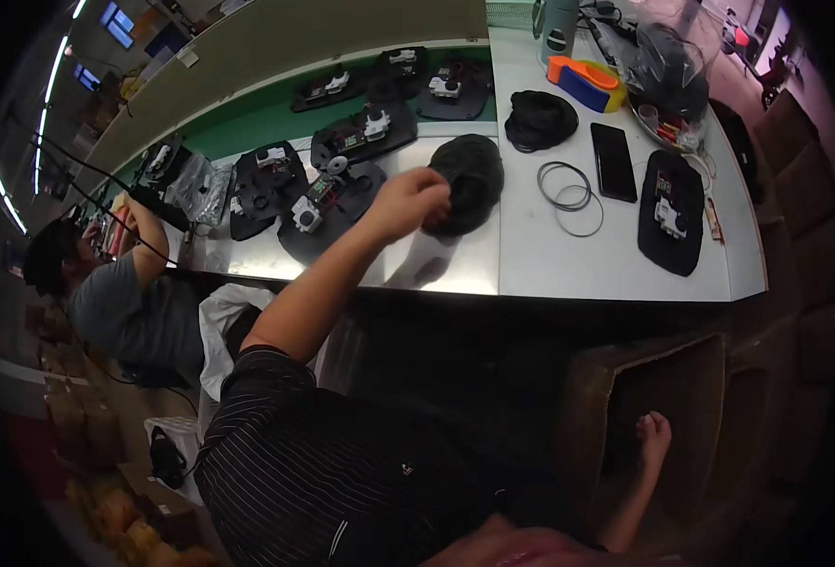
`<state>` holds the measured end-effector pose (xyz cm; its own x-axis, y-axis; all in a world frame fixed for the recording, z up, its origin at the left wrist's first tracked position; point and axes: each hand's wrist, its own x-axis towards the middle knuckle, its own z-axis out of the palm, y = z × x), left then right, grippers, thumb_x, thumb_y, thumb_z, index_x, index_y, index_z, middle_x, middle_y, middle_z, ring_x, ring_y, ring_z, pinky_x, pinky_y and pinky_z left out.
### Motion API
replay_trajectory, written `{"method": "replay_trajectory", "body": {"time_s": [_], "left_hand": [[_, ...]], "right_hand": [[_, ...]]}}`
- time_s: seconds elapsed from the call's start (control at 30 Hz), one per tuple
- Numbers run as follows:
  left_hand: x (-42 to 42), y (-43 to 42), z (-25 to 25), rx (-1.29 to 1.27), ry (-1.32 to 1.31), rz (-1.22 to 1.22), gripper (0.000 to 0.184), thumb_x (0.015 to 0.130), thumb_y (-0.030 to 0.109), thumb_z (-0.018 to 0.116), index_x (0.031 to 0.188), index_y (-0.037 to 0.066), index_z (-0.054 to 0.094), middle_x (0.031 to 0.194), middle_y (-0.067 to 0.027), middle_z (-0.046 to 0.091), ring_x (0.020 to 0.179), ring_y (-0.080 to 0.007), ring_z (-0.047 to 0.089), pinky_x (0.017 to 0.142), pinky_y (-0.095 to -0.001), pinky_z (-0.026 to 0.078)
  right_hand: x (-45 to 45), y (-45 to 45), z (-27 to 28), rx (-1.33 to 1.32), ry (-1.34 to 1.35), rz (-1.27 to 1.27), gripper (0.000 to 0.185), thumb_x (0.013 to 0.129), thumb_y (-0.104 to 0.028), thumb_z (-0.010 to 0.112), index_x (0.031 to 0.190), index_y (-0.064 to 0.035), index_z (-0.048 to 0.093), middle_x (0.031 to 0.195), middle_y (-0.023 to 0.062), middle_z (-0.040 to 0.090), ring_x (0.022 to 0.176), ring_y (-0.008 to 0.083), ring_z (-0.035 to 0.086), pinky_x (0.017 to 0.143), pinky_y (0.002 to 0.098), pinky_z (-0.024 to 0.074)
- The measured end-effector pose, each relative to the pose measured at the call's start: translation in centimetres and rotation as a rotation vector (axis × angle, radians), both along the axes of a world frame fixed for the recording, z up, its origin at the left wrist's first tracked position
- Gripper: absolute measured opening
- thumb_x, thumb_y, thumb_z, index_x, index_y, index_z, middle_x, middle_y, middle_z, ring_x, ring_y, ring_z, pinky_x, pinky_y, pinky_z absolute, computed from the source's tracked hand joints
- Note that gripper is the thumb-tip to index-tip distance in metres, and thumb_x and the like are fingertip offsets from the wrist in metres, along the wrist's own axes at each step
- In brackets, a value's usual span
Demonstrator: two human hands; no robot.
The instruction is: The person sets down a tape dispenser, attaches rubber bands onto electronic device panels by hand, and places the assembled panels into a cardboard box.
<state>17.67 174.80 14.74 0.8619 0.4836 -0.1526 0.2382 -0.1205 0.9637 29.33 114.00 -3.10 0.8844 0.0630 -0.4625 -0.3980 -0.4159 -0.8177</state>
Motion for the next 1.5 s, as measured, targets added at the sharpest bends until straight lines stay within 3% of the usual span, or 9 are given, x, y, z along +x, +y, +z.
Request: {"method": "replay_trajectory", "body": {"time_s": [0.13,0.33,0.6,0.7,0.8,0.97,1.2,1.4,1.5], "left_hand": [[5.1,8.2,-0.2,0.143,-0.061,0.195,0.022,0.086,0.017,0.058,0.098,-0.001,0.059,0.083,-0.0078,0.063,0.071,-0.0154,0.062,0.061,-0.0257,0.051],[14.0,18.1,-2.0,0.805,0.402,0.251,0.033,0.072,0.022,0.06,0.094,-0.002,0.067,0.098,-0.0225,0.065,0.097,-0.0375,0.062,0.083,-0.0412,0.049],[17.9,20.6,-2.4,0.731,0.692,0.173,0.042,0.072,0.027,0.068,0.106,0.002,0.066,0.115,-0.0162,0.062,0.108,-0.0281,0.061,0.09,-0.0379,0.048],[17.4,21.5,-2.3,0.683,0.652,0.101,0.049,0.066,0.029,0.076,0.105,0.001,0.066,0.113,-0.0164,0.063,0.106,-0.0291,0.061,0.089,-0.0379,0.049],[17.5,21.7,-3.5,0.56,0.349,0.493,0.05,0.064,0.03,0.079,0.102,-0.001,0.067,0.111,-0.0177,0.063,0.103,-0.031,0.062,0.085,-0.0393,0.05],[20.6,23.9,-9.4,-0.013,0.057,0.418,0.029,0.071,0.014,0.072,0.093,-0.003,0.066,0.102,-0.0202,0.065,0.092,-0.0335,0.063,0.076,-0.0398,0.05],[10.5,17.3,0.0,-0.421,-0.436,0.264,0.023,0.08,0.003,0.057,0.102,-0.002,0.059,0.09,-0.013,0.064,0.08,-0.0246,0.064,0.068,-0.0363,0.052],[-2.9,7.8,3.8,-0.58,-0.592,0.098,0.026,0.084,0.001,0.05,0.11,-0.004,0.054,0.103,-0.0139,0.063,0.092,-0.0235,0.064,0.084,-0.0358,0.052],[-7.4,3.6,1.2,-0.616,-0.589,0.026,0.028,0.085,0.001,0.048,0.112,-0.004,0.053,0.106,-0.0139,0.062,0.096,-0.0232,0.062,0.087,-0.0359,0.051]], "right_hand": [[-0.6,5.9,4.6,0.031,-0.137,0.044,0.028,0.086,-0.012,0.062,0.11,0.0,0.056,0.086,0.0057,0.063,0.073,0.0124,0.059,0.065,0.0239,0.0474],[-2.0,8.2,4.5,0.048,-0.118,0.1,0.025,0.085,-0.009,0.061,0.107,0.0017,0.056,0.088,0.0083,0.064,0.076,0.0141,0.062,0.065,0.0252,0.0491],[-2.9,8.1,5.5,0.022,-0.073,0.095,0.024,0.085,-0.008,0.06,0.105,0.0029,0.055,0.09,0.0114,0.065,0.076,0.0169,0.064,0.066,0.0264,0.0507],[-2.2,8.5,5.5,0.012,-0.064,0.095,0.023,0.085,-0.009,0.059,0.105,0.0031,0.055,0.09,0.0115,0.065,0.076,0.0171,0.064,0.066,0.0266,0.0508],[-1.4,9.4,5.2,0.012,-0.07,0.088,0.022,0.085,-0.009,0.059,0.104,0.0029,0.055,0.089,0.0106,0.065,0.075,0.0164,0.063,0.065,0.0264,0.0505],[-0.6,11.9,5.9,0.048,-0.111,0.122,0.02,0.085,-0.009,0.06,0.101,0.0021,0.057,0.088,0.0093,0.064,0.075,0.015,0.063,0.064,0.0254,0.0495],[0.4,17.1,11.7,0.258,-0.311,0.176,0.016,0.085,-0.005,0.058,0.1,0.0007,0.057,0.088,0.0093,0.064,0.074,0.0146,0.062,0.066,0.0243,0.0494],[0.3,28.3,17.2,0.548,-0.35,0.39,0.016,0.086,-0.004,0.058,0.101,0.0015,0.057,0.09,0.0112,0.065,0.077,0.0158,0.062,0.067,0.0251,0.0494],[-1.8,35.0,18.5,0.674,-0.194,0.45,0.044,0.087,-0.007,0.056,0.127,0.0034,0.042,0.11,0.0179,0.059,0.094,0.0216,0.061,0.076,0.0277,0.0499]]}}
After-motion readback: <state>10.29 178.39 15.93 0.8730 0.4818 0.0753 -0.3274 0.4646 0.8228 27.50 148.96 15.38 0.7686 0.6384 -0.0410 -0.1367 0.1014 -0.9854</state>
